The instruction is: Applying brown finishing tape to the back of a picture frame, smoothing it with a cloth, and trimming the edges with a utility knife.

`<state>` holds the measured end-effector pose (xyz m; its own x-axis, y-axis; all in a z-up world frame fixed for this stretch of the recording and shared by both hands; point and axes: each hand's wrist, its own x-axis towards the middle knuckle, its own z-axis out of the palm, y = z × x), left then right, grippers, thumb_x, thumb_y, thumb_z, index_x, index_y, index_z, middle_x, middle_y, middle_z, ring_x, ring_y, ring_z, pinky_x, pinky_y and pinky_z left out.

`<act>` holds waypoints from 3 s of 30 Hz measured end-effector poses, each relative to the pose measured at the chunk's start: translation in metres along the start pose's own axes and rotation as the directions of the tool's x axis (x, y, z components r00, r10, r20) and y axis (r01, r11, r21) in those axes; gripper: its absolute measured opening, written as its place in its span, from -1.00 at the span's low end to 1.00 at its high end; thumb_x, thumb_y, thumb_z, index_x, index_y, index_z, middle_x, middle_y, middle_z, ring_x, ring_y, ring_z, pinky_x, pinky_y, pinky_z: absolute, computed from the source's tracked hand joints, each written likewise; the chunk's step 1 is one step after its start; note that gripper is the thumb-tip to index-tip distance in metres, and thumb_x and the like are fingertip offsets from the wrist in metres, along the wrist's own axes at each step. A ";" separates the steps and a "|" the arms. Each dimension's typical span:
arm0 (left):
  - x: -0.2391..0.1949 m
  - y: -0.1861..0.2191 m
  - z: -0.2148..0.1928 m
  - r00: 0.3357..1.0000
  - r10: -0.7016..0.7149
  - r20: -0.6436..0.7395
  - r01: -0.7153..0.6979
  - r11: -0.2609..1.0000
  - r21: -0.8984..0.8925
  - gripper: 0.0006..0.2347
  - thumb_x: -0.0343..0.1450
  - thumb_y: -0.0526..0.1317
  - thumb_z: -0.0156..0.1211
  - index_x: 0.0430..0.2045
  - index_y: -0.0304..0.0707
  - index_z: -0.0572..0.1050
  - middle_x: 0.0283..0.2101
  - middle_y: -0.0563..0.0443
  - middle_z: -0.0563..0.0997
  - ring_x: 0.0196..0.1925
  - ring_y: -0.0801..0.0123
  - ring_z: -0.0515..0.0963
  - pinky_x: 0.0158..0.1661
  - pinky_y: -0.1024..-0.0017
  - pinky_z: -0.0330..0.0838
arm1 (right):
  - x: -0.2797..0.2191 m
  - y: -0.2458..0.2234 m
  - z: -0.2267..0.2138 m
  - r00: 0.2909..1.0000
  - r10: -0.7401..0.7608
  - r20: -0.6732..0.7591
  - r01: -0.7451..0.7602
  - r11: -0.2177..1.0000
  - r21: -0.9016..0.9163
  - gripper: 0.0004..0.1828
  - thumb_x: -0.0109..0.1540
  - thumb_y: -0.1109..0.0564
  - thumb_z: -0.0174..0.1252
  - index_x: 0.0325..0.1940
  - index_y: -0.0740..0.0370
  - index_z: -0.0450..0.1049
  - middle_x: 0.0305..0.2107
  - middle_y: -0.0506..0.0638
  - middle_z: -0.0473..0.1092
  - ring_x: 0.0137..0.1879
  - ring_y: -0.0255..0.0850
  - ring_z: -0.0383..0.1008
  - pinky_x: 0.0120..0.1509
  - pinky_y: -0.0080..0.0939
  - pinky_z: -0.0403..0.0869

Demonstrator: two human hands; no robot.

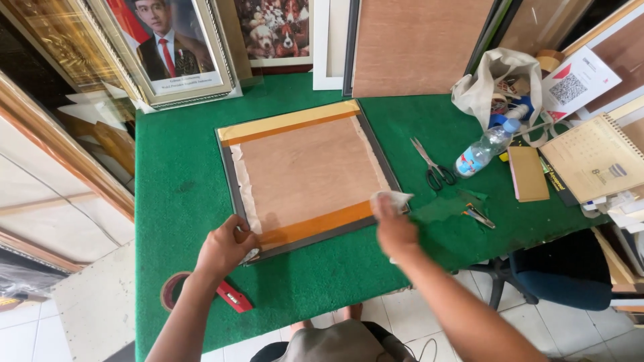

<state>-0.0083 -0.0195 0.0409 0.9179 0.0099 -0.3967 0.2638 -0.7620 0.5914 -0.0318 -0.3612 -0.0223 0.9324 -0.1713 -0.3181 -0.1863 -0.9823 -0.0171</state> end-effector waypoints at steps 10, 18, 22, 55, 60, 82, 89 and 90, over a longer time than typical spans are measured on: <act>-0.012 0.019 -0.017 0.998 -0.038 0.058 0.028 0.985 0.168 -0.67 0.12 0.11 0.07 -0.65 -0.17 0.49 -0.46 -0.11 0.57 -0.22 0.09 0.53 -0.16 0.28 0.40 | -0.015 -0.014 -0.019 0.991 0.089 0.100 -0.091 0.996 0.016 -0.35 0.14 0.28 -0.40 0.33 0.02 -0.23 0.31 -0.18 -0.32 0.05 0.08 0.30 0.03 0.07 0.39; -0.039 0.108 -0.053 0.895 0.433 -0.108 -0.407 0.691 -0.597 -0.79 0.27 -0.16 0.10 -0.83 -0.10 0.40 -0.84 0.21 0.24 -0.70 0.62 0.21 -0.60 0.74 0.12 | -0.020 -0.015 -0.030 0.987 0.079 0.137 -0.091 0.992 0.084 -0.28 0.09 0.33 -0.39 0.33 0.12 -0.32 0.31 -0.10 -0.39 0.05 0.12 0.32 0.05 0.05 0.38; -0.025 0.080 -0.059 0.885 0.461 -0.066 -0.420 0.730 -0.538 -0.89 0.20 -0.27 0.02 -0.76 -0.21 0.45 -0.80 0.11 0.25 -0.68 0.52 0.25 -0.56 0.64 0.18 | -0.015 -0.007 -0.021 0.989 0.044 0.141 -0.057 0.995 0.087 -0.28 0.08 0.33 -0.38 0.33 0.13 -0.31 0.31 -0.07 -0.40 0.06 0.15 0.32 0.04 0.08 0.38; 0.023 -0.019 0.006 0.997 -0.010 -0.083 0.033 0.961 0.275 -0.78 0.17 0.02 -0.03 -0.53 -0.03 0.26 -0.40 -0.08 0.55 -0.21 0.07 0.54 -0.17 0.23 0.42 | -0.021 -0.054 0.013 1.000 0.019 0.004 -0.019 1.000 -0.025 -0.33 0.09 0.31 -0.36 0.32 0.14 -0.15 0.31 -0.05 -0.24 -0.02 0.18 0.38 -0.06 0.15 0.42; 0.018 -0.018 0.006 0.997 -0.023 -0.070 0.041 0.963 0.267 -0.80 0.21 -0.01 -0.05 -0.51 -0.06 0.24 -0.41 -0.10 0.55 -0.20 0.02 0.54 -0.18 0.22 0.42 | -0.072 -0.174 -0.004 0.855 -0.486 -0.183 0.483 0.873 -0.059 -0.42 0.04 0.34 -0.23 0.17 0.18 0.15 0.12 0.11 0.14 -0.26 0.10 0.47 -0.30 0.06 0.47; 0.014 -0.023 0.006 0.997 -0.003 -0.072 0.017 0.980 0.200 -0.81 0.21 -0.04 -0.04 -0.47 -0.07 0.25 -0.39 -0.15 0.55 -0.19 -0.01 0.53 -0.16 0.21 0.41 | -0.069 -0.151 -0.035 0.980 0.132 0.152 -0.157 0.974 0.165 -0.34 0.15 0.24 -0.44 0.35 0.11 -0.32 0.16 0.20 0.07 0.05 0.09 0.36 0.02 0.10 0.36; 0.020 -0.030 0.010 0.998 0.008 -0.070 0.008 0.974 0.228 -0.82 0.21 -0.04 -0.06 -0.50 -0.05 0.22 -0.43 -0.12 0.54 -0.22 0.00 0.54 -0.19 0.21 0.42 | -0.083 -0.201 -0.018 0.901 -0.428 0.076 0.416 0.900 0.132 -0.26 0.02 0.37 -0.32 0.30 0.04 -0.10 0.27 -0.01 -0.18 -0.11 0.21 0.38 -0.10 0.20 0.40; 0.020 -0.029 0.010 0.998 0.013 -0.064 0.002 0.975 0.223 -0.82 0.21 -0.04 -0.06 -0.50 -0.05 0.22 -0.43 -0.11 0.54 -0.22 0.00 0.54 -0.19 0.21 0.42 | -0.086 -0.190 -0.030 0.906 -0.421 0.040 0.413 0.901 0.133 -0.25 0.00 0.38 -0.30 0.28 0.01 -0.02 0.25 -0.01 -0.08 -0.14 0.20 0.42 -0.09 0.19 0.40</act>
<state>-0.0007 -0.0033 0.0088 0.9384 0.0416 -0.3430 0.1925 -0.8874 0.4190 -0.0673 -0.1618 0.0364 0.9109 0.2615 -0.3192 0.1760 -0.9458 -0.2728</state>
